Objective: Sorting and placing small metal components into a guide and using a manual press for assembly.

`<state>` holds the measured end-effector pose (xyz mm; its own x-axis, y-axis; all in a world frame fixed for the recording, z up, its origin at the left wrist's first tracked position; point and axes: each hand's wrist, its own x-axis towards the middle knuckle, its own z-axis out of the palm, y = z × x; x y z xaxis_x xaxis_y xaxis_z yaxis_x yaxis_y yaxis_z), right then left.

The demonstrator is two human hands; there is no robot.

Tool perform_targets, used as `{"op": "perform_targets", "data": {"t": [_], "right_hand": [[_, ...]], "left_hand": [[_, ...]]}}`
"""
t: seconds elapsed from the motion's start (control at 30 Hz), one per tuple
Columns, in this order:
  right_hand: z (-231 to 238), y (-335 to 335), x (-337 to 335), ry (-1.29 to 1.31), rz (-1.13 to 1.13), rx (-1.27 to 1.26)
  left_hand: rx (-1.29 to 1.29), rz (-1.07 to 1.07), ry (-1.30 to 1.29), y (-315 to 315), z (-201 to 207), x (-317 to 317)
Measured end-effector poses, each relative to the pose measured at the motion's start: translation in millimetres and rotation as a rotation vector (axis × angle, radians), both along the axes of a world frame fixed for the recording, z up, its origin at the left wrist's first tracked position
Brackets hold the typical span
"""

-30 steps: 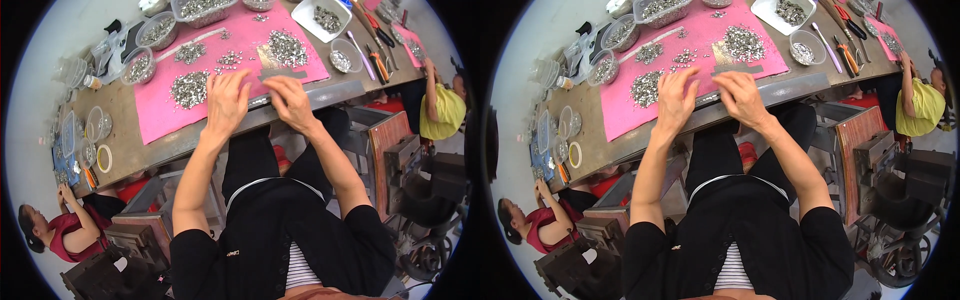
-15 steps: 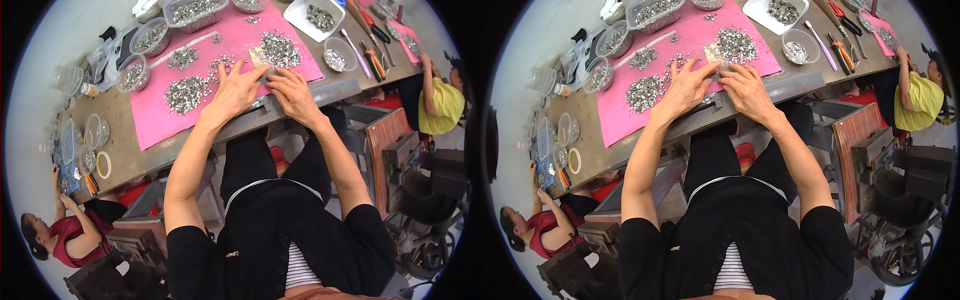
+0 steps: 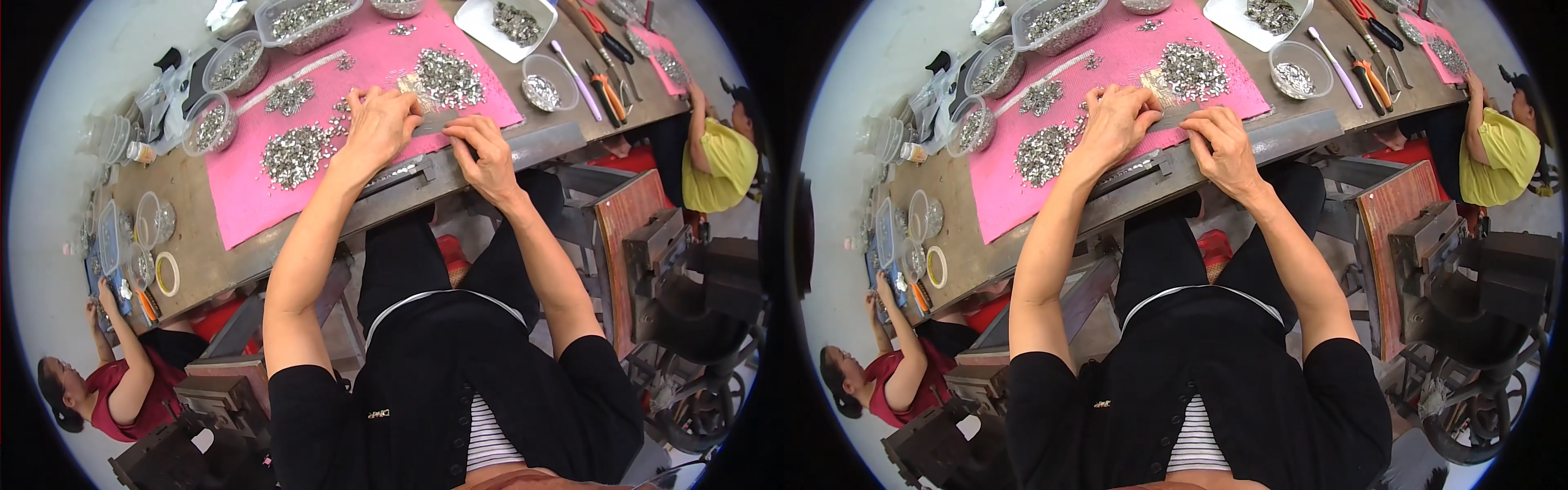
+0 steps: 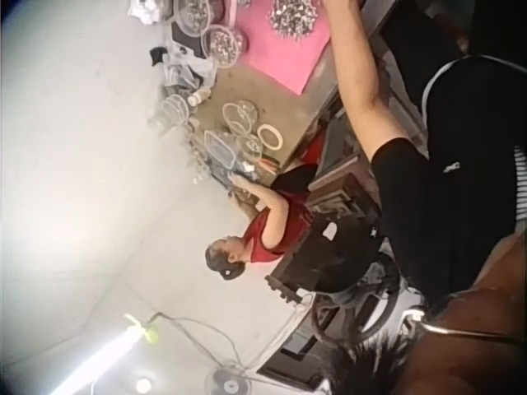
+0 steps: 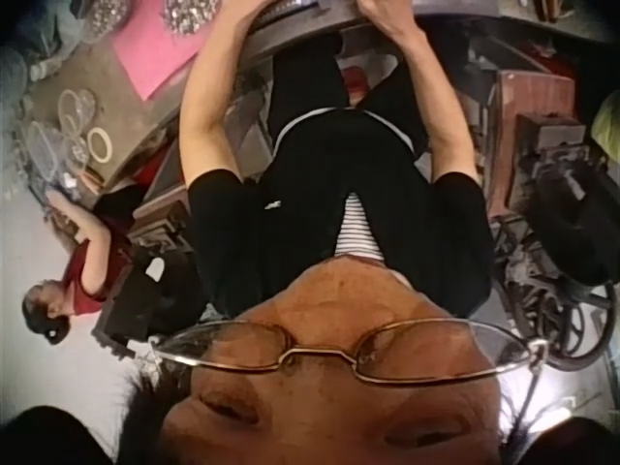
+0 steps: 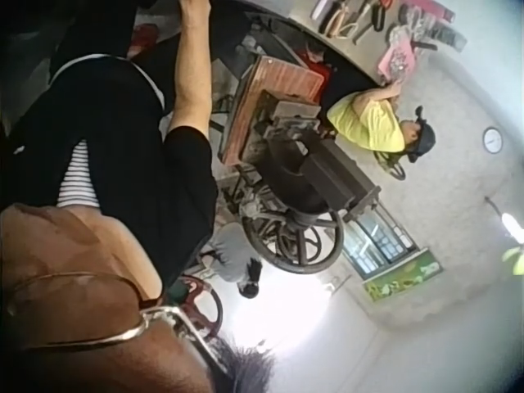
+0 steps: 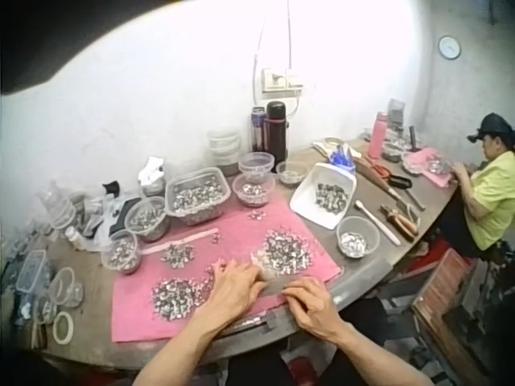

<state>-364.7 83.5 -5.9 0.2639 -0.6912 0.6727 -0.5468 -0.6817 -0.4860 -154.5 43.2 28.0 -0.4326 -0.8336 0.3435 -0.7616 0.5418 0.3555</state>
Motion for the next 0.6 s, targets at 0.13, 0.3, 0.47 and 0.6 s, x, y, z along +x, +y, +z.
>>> {"op": "perform_targets", "data": {"t": [0.13,0.3,0.47,0.6], "right_hand": [[1,1,1,0.004,-0.009,0.002],[1,-1,0,0.002,-0.003,0.005],[9,-15,6,0.038,-0.072,0.013],[7,-38,16,0.059,-0.061,-0.005]], "left_hand": [[0.07,0.073,-0.014,-3,-2,-7],[0.053,0.092,-0.082,-7,-10,-14],[-0.12,0.019,-0.081,-6,-18,-14],[-0.134,0.011,0.06,-1,-19,-6]]}}
